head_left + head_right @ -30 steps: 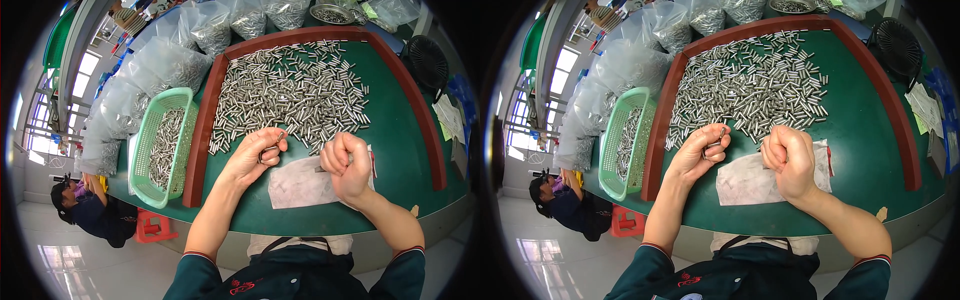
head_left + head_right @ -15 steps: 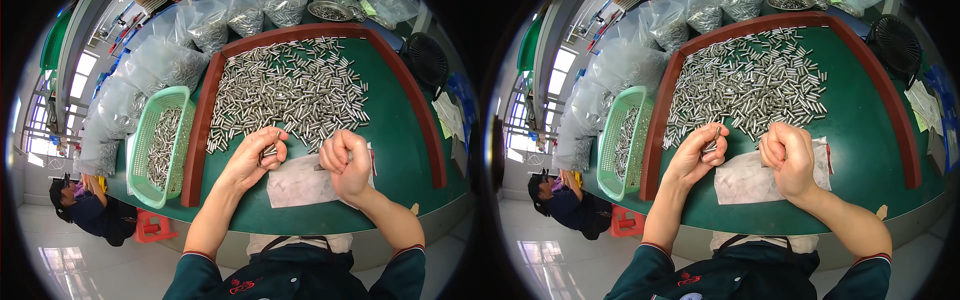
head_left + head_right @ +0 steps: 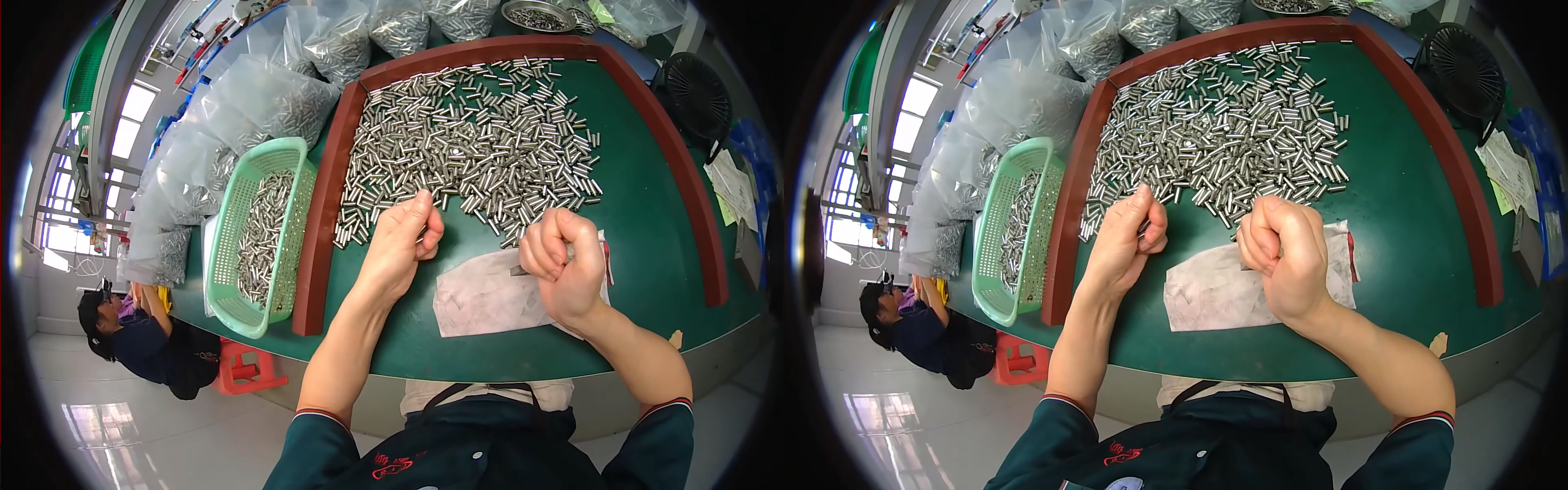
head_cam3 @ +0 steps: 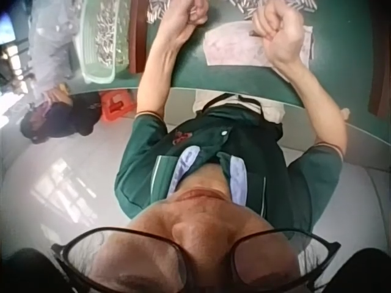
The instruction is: Inspecting small cylindrical metal components on a workbench using a scribe tool.
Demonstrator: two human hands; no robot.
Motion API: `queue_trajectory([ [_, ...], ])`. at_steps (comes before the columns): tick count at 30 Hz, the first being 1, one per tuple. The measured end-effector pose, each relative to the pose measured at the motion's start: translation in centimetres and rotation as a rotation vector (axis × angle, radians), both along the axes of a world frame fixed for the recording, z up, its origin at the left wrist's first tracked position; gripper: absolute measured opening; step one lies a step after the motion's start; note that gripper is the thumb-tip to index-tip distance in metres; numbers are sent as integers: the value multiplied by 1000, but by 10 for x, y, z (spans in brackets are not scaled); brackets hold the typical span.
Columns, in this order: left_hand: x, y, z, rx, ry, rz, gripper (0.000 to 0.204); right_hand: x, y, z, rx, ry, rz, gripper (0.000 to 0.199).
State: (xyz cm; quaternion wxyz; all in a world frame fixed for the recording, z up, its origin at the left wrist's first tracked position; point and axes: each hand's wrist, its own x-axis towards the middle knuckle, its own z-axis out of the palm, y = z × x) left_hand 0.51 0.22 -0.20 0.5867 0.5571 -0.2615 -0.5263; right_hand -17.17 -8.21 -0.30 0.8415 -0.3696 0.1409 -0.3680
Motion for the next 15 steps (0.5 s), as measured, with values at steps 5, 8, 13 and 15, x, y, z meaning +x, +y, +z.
queue_trajectory([
  [5, -13, -11, -9, -63, -964, 91, 13, 0, 1, 1, 2, 2, 8, 36],
  [8, -22, -19, -7, -4, -1173, 94, 16, 1, -1, 1, 3, 14, 10, 36],
  [13, -18, -21, -14, 18, -1263, 37, 14, 2, -1, 1, 4, 7, 22, 37],
  [15, -16, -19, -12, 16, -1271, 34, 13, 2, 0, 2, 8, 9, 21, 37],
])
